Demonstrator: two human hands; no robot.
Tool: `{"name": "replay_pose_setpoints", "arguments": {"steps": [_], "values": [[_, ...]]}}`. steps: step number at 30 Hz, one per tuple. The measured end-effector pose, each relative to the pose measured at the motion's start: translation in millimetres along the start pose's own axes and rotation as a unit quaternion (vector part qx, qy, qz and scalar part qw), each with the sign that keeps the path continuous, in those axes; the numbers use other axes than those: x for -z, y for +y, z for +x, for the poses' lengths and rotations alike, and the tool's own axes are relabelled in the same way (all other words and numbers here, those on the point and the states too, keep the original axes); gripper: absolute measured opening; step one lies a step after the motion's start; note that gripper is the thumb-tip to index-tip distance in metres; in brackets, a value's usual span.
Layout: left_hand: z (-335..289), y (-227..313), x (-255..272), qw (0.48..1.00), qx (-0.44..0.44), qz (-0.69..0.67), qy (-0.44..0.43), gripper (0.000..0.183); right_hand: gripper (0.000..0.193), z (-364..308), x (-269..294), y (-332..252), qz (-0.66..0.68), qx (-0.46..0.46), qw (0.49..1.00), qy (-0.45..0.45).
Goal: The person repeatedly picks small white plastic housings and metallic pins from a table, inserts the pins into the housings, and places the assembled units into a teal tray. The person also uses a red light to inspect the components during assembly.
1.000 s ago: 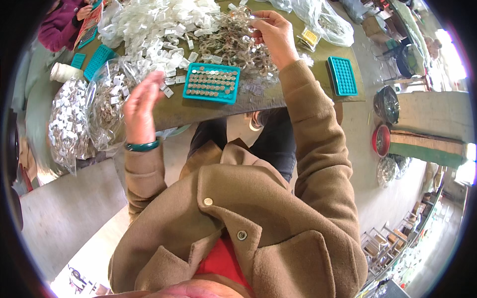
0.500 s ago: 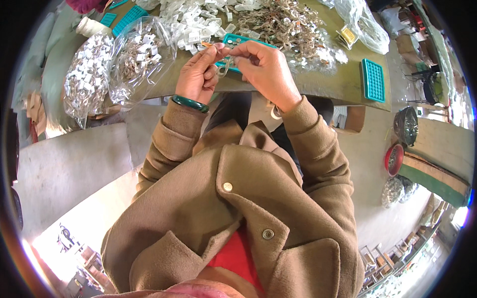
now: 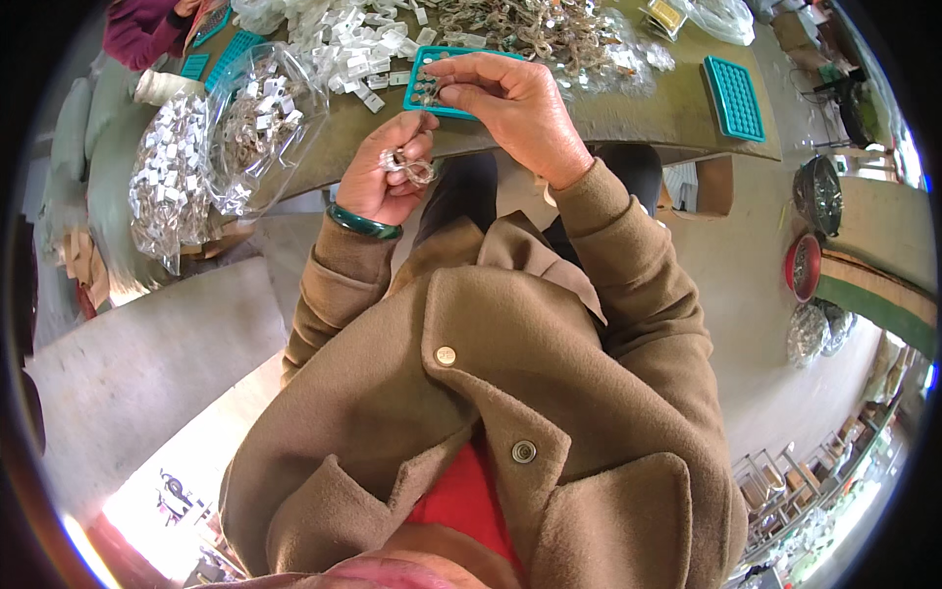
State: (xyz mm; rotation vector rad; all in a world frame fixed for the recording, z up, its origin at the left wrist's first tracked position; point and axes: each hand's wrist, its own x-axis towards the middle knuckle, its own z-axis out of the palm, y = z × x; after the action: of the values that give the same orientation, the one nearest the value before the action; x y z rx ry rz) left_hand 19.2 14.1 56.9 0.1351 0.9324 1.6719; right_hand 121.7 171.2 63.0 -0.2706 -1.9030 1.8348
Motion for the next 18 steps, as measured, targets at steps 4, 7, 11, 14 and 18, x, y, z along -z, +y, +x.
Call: {"name": "replay_pose_setpoints", "arguments": {"steps": [4,7,11,14,18], "values": [[-0.8,-3.9,2.6,1.0,0.008,-0.015,0.01,0.018,0.02,-9.0,2.9,7.4,-0.119,0.065,0.991,0.019],[1.4,-10.7,0.9,0.998,-0.026,-0.011,0.059,0.014,0.016,-15.7,-2.9,13.7,-0.098,0.059,0.99,0.087],[6.9,-29.2,-6.6,0.979,-0.14,0.074,0.127,0.007,0.01,-22.6,-10.1,18.2,0.08,-0.098,0.989,0.083],[10.3,-36.9,-7.9,0.941,-0.239,0.198,0.134,0.004,0.007,-22.7,-12.8,20.3,0.186,-0.17,0.966,0.064],[10.5,-41.7,-0.8,0.888,-0.315,0.301,0.148,0.006,0.011,-22.1,-14.5,23.5,0.269,-0.214,0.939,0.031]]}}
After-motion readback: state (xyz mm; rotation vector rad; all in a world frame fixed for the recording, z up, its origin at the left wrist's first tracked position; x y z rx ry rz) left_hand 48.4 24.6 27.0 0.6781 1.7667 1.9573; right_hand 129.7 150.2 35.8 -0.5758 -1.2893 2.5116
